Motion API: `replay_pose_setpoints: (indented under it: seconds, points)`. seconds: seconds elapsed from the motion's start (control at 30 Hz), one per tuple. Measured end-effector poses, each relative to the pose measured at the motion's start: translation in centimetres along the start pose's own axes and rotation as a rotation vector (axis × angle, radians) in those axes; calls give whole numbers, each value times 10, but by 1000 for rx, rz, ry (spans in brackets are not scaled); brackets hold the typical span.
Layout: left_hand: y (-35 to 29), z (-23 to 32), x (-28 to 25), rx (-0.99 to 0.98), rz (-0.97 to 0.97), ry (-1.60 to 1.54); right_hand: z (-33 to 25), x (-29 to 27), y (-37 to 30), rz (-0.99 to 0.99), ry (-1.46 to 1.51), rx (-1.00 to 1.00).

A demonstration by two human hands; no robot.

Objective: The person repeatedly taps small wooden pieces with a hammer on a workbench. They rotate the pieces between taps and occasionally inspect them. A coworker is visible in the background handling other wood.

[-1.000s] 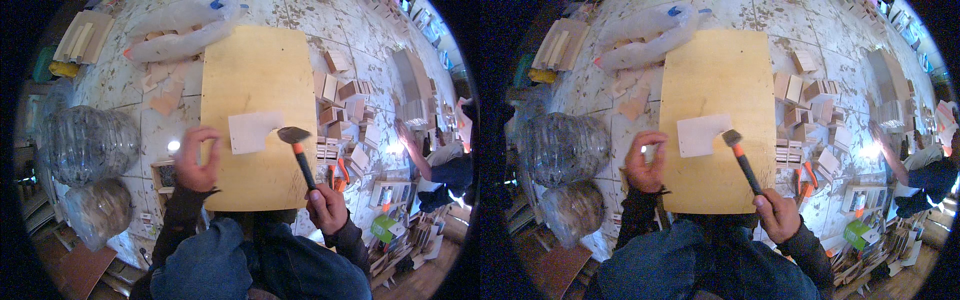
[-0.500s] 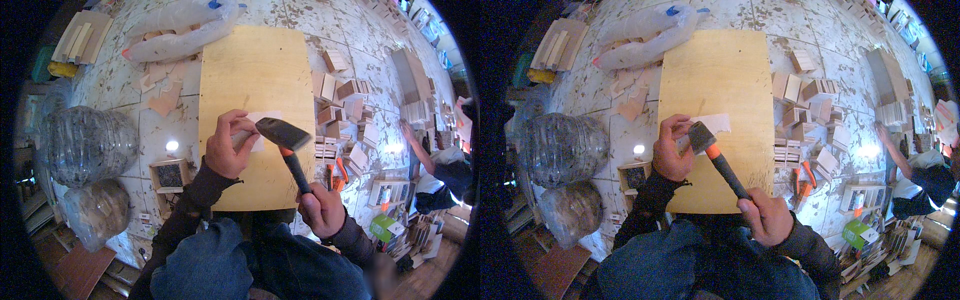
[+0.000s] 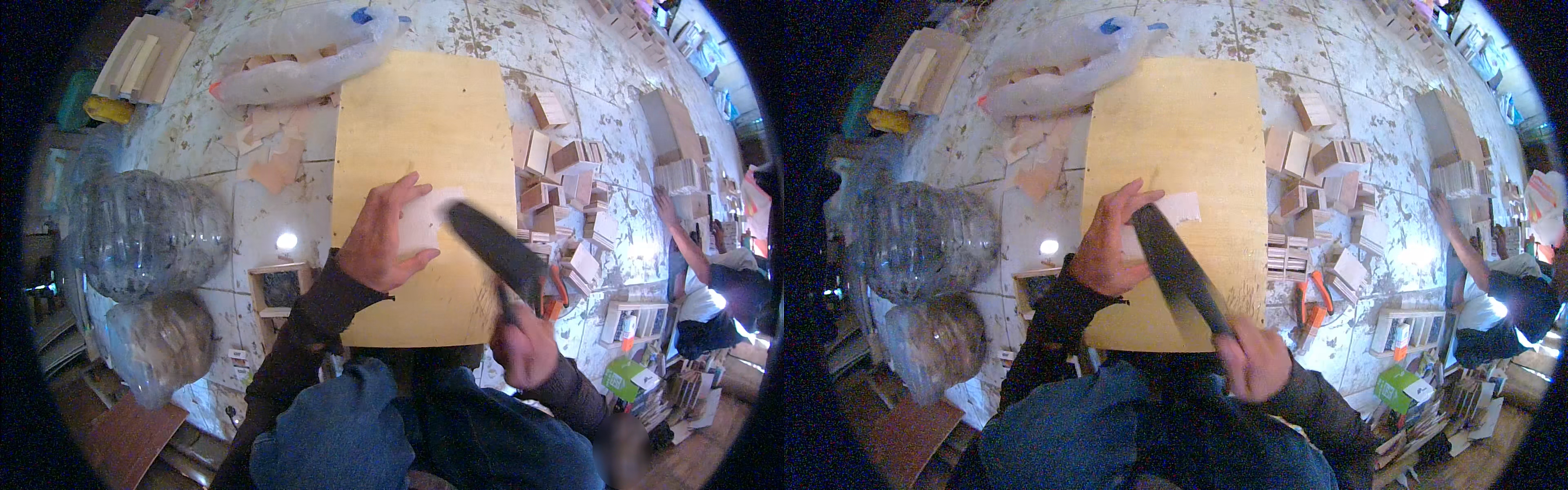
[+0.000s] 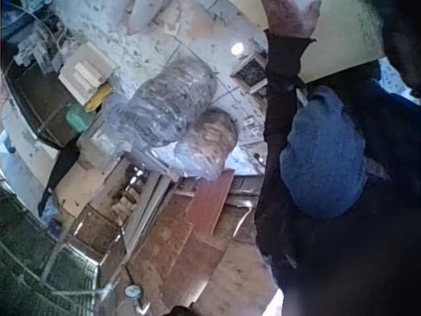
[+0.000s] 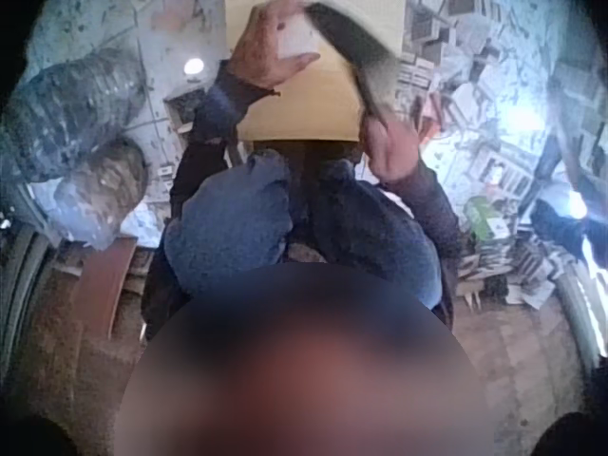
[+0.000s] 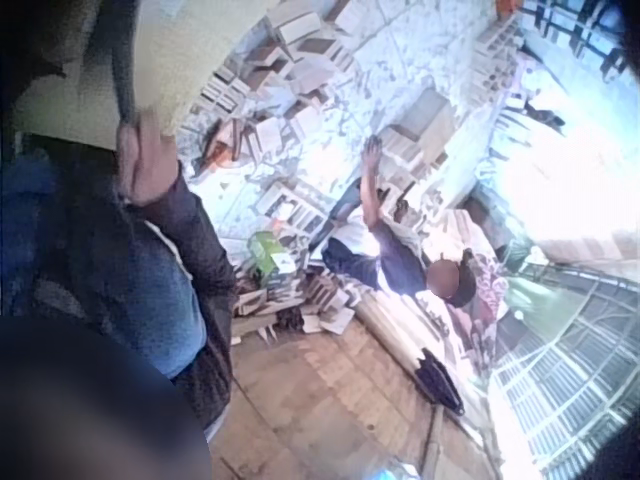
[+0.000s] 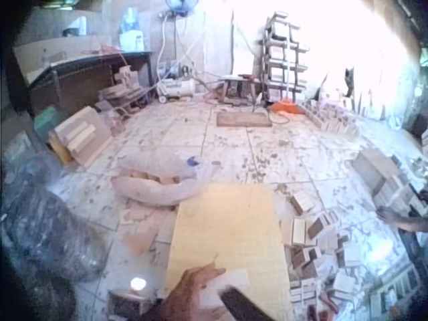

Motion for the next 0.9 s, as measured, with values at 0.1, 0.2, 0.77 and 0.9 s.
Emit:
replay_pose_setpoints:
  seconds: [0.1, 0.2, 0.77, 0.9]
  points:
    - [-1, 0, 0, -9, -19, 28, 1, -2, 1, 68, -382, 51]
    - [-2, 1, -1, 16, 13, 93, -9, 0, -14, 222, -318, -255]
    - [-40, -41, 17, -249, 60, 253, 120, -12, -11, 525, -615, 245]
    - [-28, -24, 5, -100, 246, 225, 135, -13, -16, 589, -666, 353]
Point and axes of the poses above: each hand's wrist, its own y-axis towards the middle knuckle, its own x-axis out of the palm, z = x × y, the point moved 2 cm from there along y, towards the middle knuckle, and after that the axes turned 10 degrees about -z, right-handed, at the moved point
